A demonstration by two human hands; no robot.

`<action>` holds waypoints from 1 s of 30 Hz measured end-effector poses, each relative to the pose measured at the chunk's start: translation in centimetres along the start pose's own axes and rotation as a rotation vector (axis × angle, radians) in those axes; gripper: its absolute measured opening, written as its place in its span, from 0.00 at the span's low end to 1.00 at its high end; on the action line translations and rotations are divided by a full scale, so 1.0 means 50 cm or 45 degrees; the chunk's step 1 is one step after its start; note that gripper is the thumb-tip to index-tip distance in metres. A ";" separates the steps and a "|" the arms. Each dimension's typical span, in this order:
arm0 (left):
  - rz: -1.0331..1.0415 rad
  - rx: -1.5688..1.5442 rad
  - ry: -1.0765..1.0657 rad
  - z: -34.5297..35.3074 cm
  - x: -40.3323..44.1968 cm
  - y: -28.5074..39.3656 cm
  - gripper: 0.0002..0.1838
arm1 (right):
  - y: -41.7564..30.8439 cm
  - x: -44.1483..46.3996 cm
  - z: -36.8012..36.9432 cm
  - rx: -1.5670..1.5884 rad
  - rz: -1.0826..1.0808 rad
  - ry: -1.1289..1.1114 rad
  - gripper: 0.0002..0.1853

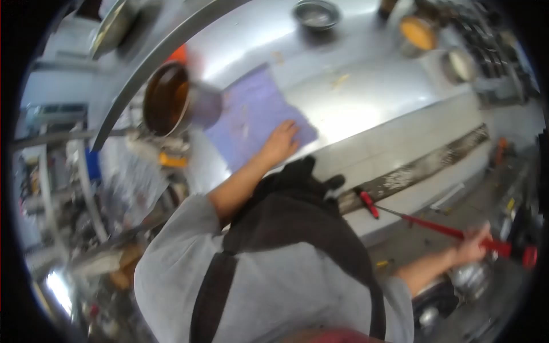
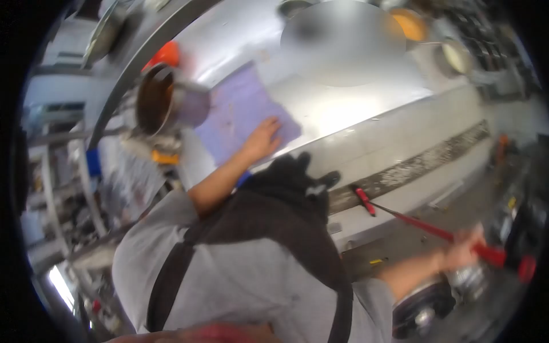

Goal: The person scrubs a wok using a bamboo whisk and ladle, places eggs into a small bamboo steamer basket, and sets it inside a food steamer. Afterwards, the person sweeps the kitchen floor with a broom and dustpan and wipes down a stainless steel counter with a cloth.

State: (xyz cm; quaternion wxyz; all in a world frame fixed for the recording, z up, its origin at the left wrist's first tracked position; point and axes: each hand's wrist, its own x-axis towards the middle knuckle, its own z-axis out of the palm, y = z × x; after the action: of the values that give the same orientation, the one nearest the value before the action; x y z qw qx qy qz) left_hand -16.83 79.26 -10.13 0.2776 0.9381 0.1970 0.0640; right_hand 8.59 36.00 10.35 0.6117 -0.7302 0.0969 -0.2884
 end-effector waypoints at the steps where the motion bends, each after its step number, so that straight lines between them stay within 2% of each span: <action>1: 0.009 -0.015 -0.002 0.008 -0.007 -0.004 0.23 | -0.002 0.015 0.016 -0.077 0.025 -0.101 0.11; 7: 0.023 -0.044 0.004 0.037 -0.012 0.001 0.24 | -0.016 0.044 0.054 0.026 0.002 -0.286 0.13; 8: 0.063 -0.049 -0.002 0.040 -0.001 0.008 0.24 | -0.021 0.042 0.041 0.026 -0.008 -0.247 0.13; 10: -0.079 0.004 0.003 0.038 -0.007 0.017 0.23 | -0.032 0.031 0.012 0.099 0.025 -0.249 0.13; 14: -0.032 0.103 0.053 0.065 0.039 0.059 0.22 | -0.016 0.057 -0.069 0.226 -0.059 -0.253 0.14; 17: 0.137 0.147 0.139 0.079 0.087 0.127 0.22 | -0.015 0.071 -0.119 0.273 -0.028 -0.201 0.13; 19: 0.108 -0.117 -0.073 0.078 0.123 0.207 0.21 | -0.001 0.085 -0.142 0.328 -0.041 -0.170 0.12; 20: 0.129 -0.104 -0.074 0.070 0.136 0.253 0.21 | 0.002 0.090 -0.156 0.335 -0.033 -0.160 0.12; 22: 0.057 -0.139 -0.462 0.064 0.160 0.337 0.23 | 0.003 0.098 -0.180 0.338 -0.029 -0.140 0.11; 27: 0.230 -0.187 -0.652 0.177 0.168 0.398 0.26 | 0.005 0.121 -0.229 0.245 -0.112 -0.104 0.11; 29: 0.281 -0.057 -0.836 0.206 0.170 0.418 0.27 | 0.014 0.138 -0.241 0.356 -0.080 -0.133 0.10; 30: 0.302 -0.042 -0.914 0.219 0.177 0.424 0.28 | 0.020 0.150 -0.247 0.420 -0.081 -0.153 0.12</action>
State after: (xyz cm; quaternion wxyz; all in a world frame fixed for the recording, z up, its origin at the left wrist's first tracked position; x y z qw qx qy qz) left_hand 0.83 61.13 -7.61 0.3348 0.9125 -0.0241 -0.2339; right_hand 8.25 21.71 12.71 0.7185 -0.6386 -0.0116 -0.2753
